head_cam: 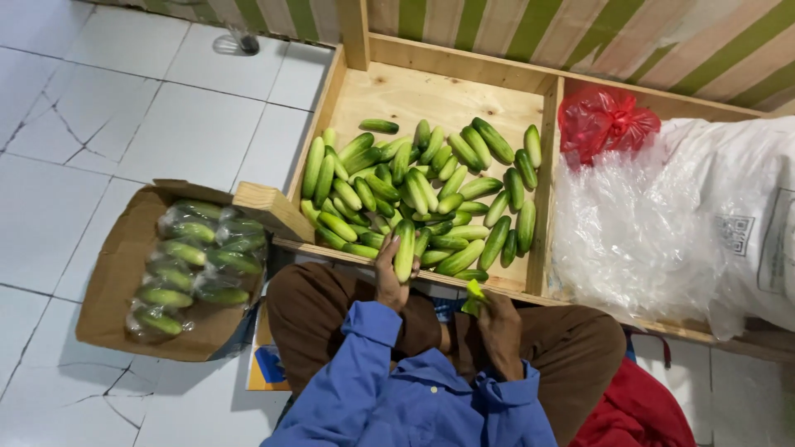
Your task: Packing cucumbers into plastic bags and placing them into a cardboard box
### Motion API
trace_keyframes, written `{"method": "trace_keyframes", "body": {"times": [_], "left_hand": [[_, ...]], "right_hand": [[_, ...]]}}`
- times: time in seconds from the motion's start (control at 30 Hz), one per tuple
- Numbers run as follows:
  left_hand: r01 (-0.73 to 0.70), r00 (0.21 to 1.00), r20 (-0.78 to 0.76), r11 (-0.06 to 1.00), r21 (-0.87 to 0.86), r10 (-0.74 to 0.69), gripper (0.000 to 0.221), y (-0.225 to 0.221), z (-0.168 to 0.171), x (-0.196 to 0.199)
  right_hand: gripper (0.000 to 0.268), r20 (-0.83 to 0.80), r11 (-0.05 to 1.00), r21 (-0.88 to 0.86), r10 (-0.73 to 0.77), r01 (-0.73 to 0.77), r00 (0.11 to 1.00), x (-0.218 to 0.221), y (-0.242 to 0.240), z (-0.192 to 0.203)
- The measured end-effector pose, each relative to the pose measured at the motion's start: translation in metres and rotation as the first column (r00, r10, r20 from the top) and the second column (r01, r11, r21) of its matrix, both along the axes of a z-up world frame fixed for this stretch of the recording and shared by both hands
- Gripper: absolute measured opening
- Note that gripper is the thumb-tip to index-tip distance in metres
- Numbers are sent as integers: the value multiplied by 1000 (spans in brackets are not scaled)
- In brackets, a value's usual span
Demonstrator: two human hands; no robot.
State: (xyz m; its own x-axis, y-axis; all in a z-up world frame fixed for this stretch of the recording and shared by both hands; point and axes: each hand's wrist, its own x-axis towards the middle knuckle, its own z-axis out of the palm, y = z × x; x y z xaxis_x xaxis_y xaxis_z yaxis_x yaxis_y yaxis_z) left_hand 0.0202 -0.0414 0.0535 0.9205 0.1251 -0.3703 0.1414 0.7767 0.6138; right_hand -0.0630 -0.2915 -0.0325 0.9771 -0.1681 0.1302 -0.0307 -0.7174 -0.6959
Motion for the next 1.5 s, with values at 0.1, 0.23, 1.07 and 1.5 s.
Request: {"method": "trace_keyframes", "body": {"times": [0.1,0.23,1.07,1.5], "left_hand": [[-70,996,-57,997,15,71,38,0,32,-10],[-73,993,-91,997,33,75,35,2,36,-14],[-41,987,158,999,1,40,47,-27,18,-39],[-63,998,15,998,-29,64,37,-40,71,-52]], "right_hand": [[28,-187,897,356,-205,261,961,-2,31,103],[27,-64,821,490,-301,293,951,-8,55,144],[29,603,920,-58,342,-388,721,-25,125,193],[27,719,965,-49,213,-258,661,12,124,212]]}}
